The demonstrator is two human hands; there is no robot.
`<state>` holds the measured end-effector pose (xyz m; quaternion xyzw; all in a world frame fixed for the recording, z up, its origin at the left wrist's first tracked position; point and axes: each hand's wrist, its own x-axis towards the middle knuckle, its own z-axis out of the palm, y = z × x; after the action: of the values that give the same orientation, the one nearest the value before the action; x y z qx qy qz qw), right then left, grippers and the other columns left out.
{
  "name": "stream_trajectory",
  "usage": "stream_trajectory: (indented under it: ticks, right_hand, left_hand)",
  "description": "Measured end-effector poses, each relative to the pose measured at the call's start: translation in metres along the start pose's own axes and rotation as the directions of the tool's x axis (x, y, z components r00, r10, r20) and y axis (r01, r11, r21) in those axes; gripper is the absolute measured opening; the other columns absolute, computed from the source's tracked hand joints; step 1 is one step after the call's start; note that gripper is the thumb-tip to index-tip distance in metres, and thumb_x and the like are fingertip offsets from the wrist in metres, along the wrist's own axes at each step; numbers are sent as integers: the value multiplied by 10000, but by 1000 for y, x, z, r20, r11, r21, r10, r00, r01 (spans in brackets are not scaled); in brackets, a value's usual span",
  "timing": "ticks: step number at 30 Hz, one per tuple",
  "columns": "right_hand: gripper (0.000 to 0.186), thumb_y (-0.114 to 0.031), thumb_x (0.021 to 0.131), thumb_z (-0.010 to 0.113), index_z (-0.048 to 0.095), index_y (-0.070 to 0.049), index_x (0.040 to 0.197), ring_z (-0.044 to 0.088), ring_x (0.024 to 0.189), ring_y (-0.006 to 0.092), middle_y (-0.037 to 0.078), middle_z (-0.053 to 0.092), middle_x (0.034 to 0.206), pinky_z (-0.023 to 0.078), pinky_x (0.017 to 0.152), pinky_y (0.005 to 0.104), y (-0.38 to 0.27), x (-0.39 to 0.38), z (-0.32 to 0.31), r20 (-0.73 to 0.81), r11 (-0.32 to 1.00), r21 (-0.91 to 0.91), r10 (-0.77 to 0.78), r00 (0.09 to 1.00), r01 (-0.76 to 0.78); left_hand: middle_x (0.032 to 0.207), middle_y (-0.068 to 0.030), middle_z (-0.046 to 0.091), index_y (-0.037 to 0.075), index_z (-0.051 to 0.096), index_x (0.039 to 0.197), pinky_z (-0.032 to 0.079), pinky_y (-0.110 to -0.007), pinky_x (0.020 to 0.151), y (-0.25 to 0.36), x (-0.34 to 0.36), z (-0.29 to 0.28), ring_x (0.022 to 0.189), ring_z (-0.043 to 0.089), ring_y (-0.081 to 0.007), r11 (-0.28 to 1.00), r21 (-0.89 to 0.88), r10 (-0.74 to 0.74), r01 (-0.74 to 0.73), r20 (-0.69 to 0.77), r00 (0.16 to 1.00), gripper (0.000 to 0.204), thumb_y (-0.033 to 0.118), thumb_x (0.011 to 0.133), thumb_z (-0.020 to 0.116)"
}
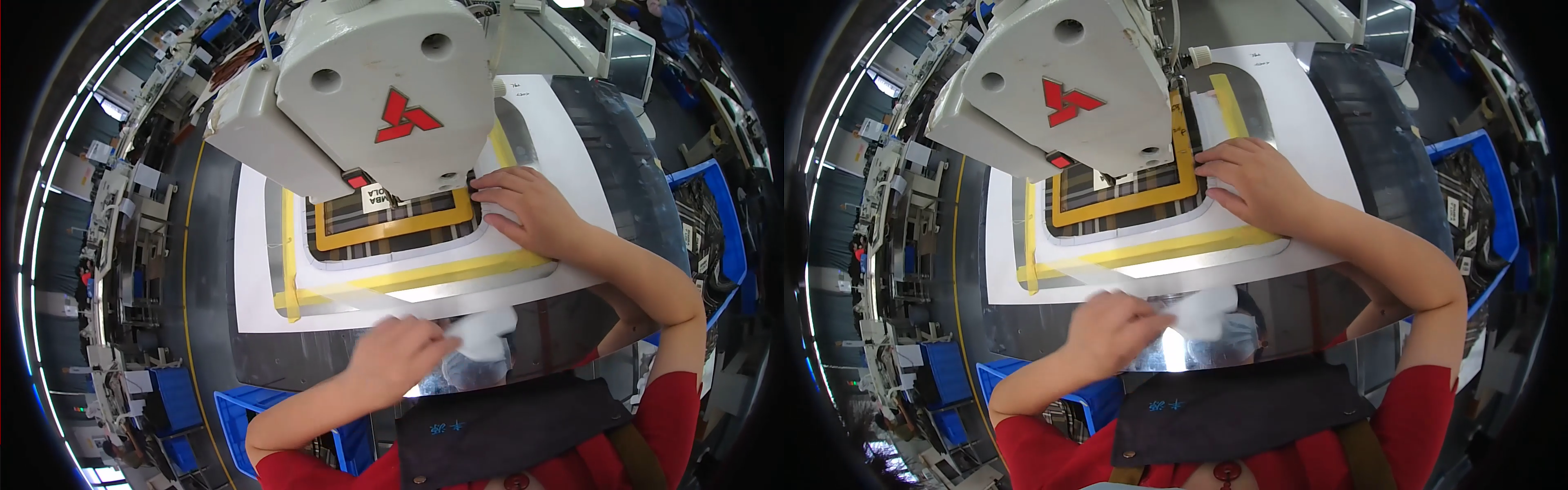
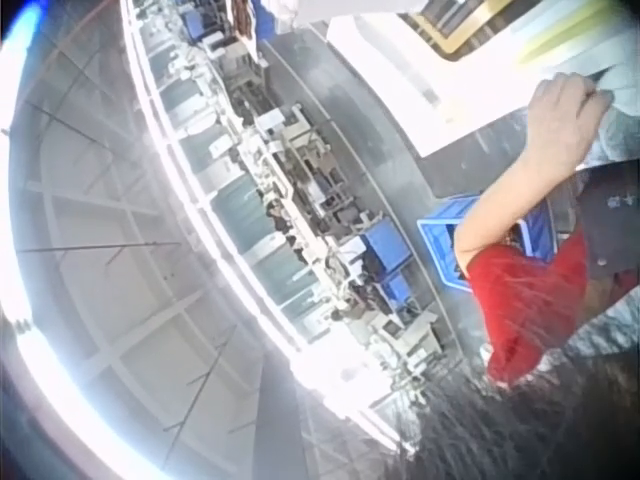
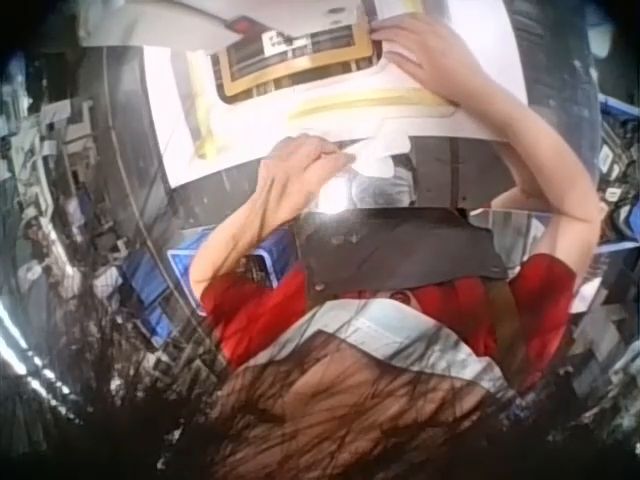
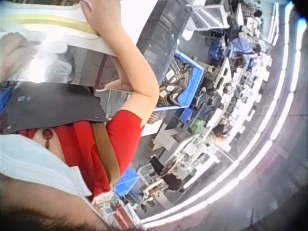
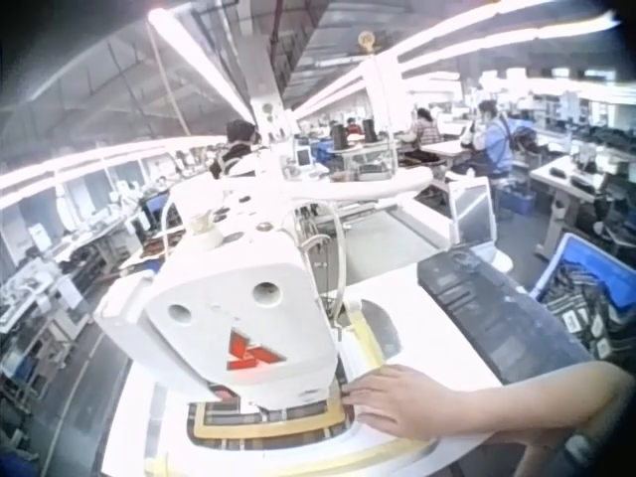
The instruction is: The recorder aligns fabric pieces and brand labels into a template frame, inserts them into an industrial sewing machine, and monitors the automated stitching cycle.
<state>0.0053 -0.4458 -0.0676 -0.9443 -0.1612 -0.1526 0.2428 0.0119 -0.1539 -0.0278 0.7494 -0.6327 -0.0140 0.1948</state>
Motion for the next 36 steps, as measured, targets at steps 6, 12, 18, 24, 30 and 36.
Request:
stream_trajectory:
  ticks: [6, 12, 18, 24, 30, 36]
  right_hand:
    - [507, -194, 798, 675, 540, -41, 1262, 450, 1235, 295, 109, 474, 1363, 346, 1046, 397, -5, -3, -22, 101, 978, -20, 207, 973, -206]
    - [635, -274, 758, 721, 514, -29, 1306, 405, 1300, 282, 109, 443, 1412, 304, 1094, 380, 22, -28, -46, 118, 939, -73, 344, 932, -337]
    - [658, -293, 721, 750, 543, -21, 1282, 405, 1310, 271, 104, 454, 1416, 294, 1101, 384, 54, -54, -75, 170, 924, -58, 383, 908, -379]
    - [506, -248, 723, 748, 630, -41, 1169, 439, 1283, 262, 90, 528, 1346, 321, 1076, 383, 59, -60, -71, 120, 927, -61, 375, 919, -370]
    - [158, -64, 798, 655, 657, -33, 954, 541, 1160, 250, 75, 652, 1111, 391, 993, 366, 57, -64, -51, -160, 920, -13, 384, 909, -391]
    - [146, -155, 925, 585, 595, -11, 945, 616, 862, 130, 71, 647, 936, 506, 736, 273, 90, -71, -90, -609, 735, 321, 643, 464, -598]
  left_hand:
    - [1121, -62, 578, 142, 632, 1129, 448, -374, 851, -39, -1, -12, 1035, 553, -254, 980, 11, -200, 200, -2, 980, 384, 222, 760, 705]
    - [1310, -87, 517, 149, 581, 1221, 408, -407, 977, -38, 19, 13, 1206, 495, -290, 997, 40, -64, 62, 37, 997, 478, 309, 787, 701]
    - [1313, -85, 513, 128, 568, 1234, 412, -391, 955, -17, 51, 32, 1186, 506, -270, 1000, -2, 23, -23, 63, 998, 500, 366, 808, 677]
    - [1242, -93, 575, 118, 615, 1151, 437, -398, 909, -17, 50, 35, 1117, 557, -285, 997, -65, 37, -44, -103, 994, 487, 267, 708, 754]
    - [1163, -77, 619, 110, 640, 1078, 452, -406, 888, -21, 53, 35, 1095, 576, -283, 991, -81, 88, -103, -169, 982, 391, 208, 714, 741]
    - [1168, -62, 613, 115, 638, 1074, 445, -395, 932, -25, 46, 32, 1128, 563, -249, 990, -59, 108, -124, -222, 969, 328, 196, 768, 722]
